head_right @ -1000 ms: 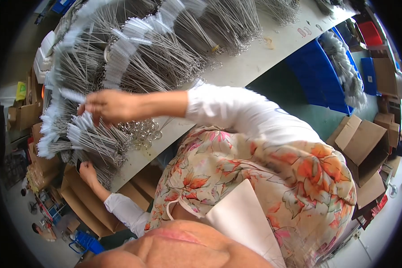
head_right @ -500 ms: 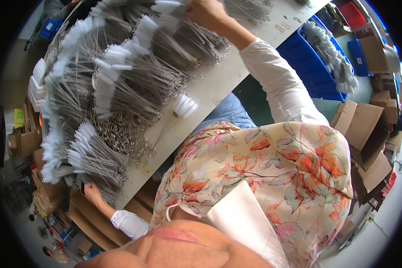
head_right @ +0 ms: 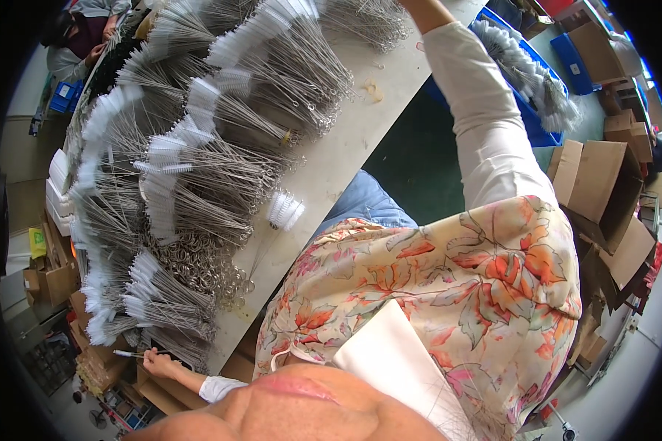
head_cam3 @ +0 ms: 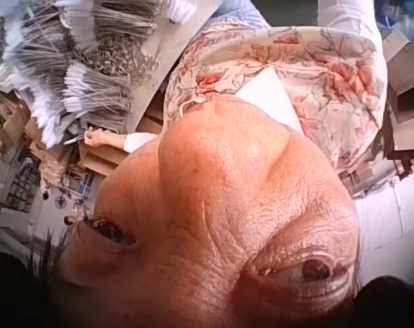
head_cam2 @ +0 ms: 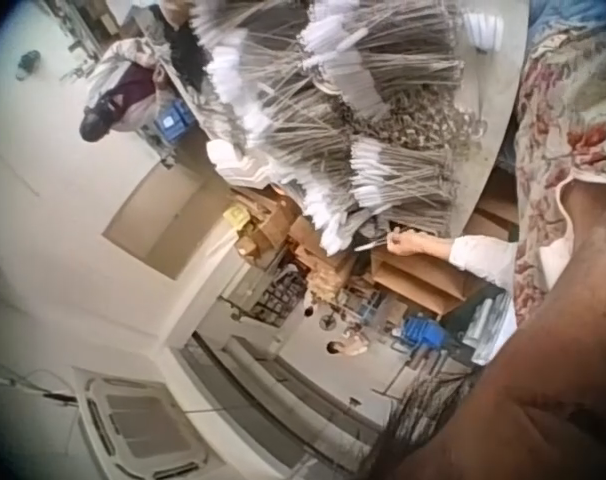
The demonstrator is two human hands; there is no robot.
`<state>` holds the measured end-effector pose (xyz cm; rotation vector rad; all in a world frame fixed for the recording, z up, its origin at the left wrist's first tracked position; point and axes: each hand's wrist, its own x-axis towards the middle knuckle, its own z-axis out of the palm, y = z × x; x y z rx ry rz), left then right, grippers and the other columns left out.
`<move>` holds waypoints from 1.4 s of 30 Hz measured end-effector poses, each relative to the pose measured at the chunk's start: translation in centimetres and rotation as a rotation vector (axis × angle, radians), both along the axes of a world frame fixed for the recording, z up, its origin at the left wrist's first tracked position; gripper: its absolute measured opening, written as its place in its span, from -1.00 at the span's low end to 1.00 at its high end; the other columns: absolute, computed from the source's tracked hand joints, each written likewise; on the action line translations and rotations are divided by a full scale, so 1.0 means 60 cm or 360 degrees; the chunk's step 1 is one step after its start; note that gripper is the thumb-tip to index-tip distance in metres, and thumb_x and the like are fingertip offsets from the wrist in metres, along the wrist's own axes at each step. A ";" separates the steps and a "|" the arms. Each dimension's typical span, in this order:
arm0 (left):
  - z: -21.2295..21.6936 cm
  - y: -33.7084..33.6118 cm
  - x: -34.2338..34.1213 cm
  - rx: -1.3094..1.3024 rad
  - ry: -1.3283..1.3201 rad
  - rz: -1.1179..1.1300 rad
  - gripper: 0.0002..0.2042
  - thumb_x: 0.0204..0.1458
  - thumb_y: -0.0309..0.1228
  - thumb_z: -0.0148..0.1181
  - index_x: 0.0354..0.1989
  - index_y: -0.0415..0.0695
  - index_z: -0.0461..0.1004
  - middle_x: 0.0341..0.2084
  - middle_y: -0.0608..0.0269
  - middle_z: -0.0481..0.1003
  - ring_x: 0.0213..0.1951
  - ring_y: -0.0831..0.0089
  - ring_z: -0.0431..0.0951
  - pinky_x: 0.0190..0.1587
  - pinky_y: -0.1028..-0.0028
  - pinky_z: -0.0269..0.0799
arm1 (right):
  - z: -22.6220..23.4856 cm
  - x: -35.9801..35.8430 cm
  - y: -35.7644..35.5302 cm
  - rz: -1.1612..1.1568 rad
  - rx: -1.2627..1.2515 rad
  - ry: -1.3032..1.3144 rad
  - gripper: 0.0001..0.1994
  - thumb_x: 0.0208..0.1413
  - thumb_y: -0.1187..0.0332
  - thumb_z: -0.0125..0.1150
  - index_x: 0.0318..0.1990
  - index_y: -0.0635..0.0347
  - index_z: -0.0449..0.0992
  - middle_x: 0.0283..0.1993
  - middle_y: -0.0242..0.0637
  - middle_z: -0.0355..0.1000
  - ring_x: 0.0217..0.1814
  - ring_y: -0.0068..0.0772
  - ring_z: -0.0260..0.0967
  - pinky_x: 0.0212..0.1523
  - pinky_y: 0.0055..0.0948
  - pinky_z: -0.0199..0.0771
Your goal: Assembling small white brushes by attaching metal rings to the stems.
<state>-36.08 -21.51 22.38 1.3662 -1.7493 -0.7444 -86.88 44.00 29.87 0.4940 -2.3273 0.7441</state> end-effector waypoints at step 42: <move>0.018 0.498 -0.238 -0.1085 0.0634 -0.1694 -0.70 -0.13 -0.61 0.28 -0.15 -0.20 0.48 -0.13 0.12 0.33 -0.15 0.34 0.42 -0.21 0.49 0.45 | -0.086 0.442 -0.435 0.1913 -0.2310 -0.2491 -0.75 0.25 0.27 -0.04 -0.16 0.27 0.46 -0.28 -0.36 0.45 -0.36 -0.61 0.35 -0.21 -0.51 0.43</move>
